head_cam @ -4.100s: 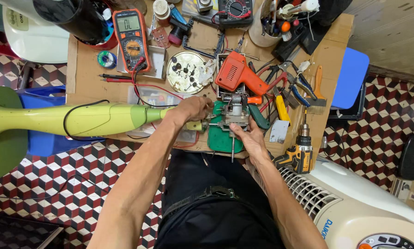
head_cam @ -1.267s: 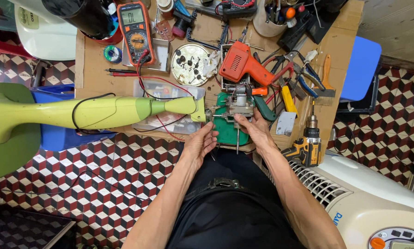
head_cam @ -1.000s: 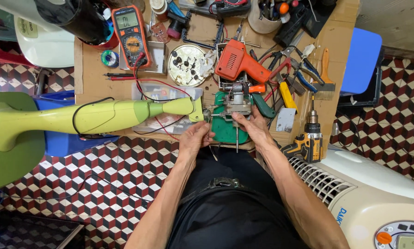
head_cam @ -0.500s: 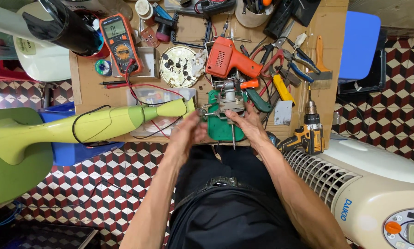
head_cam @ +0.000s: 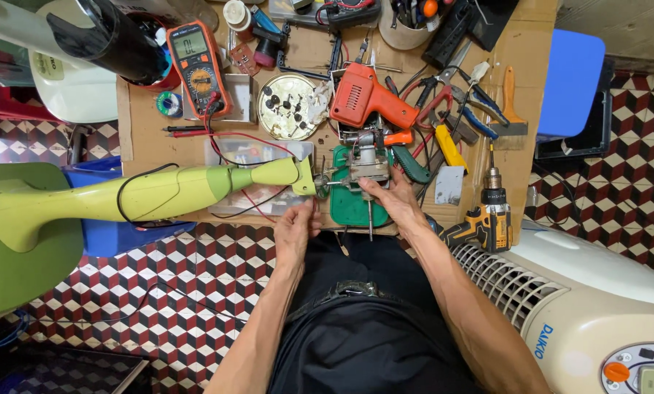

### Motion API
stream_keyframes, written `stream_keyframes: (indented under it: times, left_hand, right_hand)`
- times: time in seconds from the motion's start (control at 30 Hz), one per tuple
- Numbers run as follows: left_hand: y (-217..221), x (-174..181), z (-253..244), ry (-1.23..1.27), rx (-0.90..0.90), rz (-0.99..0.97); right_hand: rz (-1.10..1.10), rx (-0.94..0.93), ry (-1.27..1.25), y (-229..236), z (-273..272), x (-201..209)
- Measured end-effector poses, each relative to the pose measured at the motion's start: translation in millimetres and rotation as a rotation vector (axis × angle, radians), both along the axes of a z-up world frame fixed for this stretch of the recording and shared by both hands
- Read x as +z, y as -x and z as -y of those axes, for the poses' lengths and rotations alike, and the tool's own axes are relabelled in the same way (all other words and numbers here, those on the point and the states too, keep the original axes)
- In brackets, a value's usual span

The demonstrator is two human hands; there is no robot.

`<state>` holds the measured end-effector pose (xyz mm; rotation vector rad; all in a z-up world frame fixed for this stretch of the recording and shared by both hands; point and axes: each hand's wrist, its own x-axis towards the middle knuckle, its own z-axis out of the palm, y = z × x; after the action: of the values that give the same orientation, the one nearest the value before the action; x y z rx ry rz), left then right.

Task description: The person repairs the motor assembly of a stand mixer at a cluttered workbench. They hold and turn the metal gearbox and motor housing, unscrew and reposition parts by hand, apply grease from a small container, use a screwdriver and pliers on the assembly, and use a cordless drill on the motor housing.

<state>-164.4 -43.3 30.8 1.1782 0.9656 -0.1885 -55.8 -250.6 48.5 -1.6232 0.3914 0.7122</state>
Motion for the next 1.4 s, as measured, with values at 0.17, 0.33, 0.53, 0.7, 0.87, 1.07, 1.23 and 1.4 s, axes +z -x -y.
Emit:
stream_keyframes:
  times: [0.17, 0.33, 0.53, 0.7, 0.87, 1.07, 1.23, 1.4]
  left_hand:
    - [-19, 2, 0, 0.104, 0.148, -0.090]
    - [-32, -17, -3, 0.416, 0.290, 0.004]
    - [-37, -40, 11, 0.612, 0.354, 0.103]
    - [-37, -48, 10, 0.546, 0.367, 0.044]
    - [-48, -25, 8, 0.497, 0.314, 0.018]
    - [-49, -31, 14, 0.526, 0.357, 0.061]
    - [-54, -36, 17, 0.555, 0.427, 0.070]
    - [-54, -33, 21, 0.508, 0.458, 0.069]
  right_hand:
    - [-0.164, 0.053, 0.087, -15, -1, 30]
    - [-0.235, 0.070, 0.170, -28, -4, 16]
    - [-0.140, -0.042, 0.182, -24, -13, 7]
    - [0.027, -0.052, 0.133, -13, -4, -20]
    - [-0.003, -0.050, 0.073, -16, -12, 8]
    - [-0.068, -0.024, 0.144, -23, -13, 14]
    - [-0.042, -0.044, 0.095, -20, -13, 4]
    - [0.007, -0.131, 0.176, -26, -10, 4]
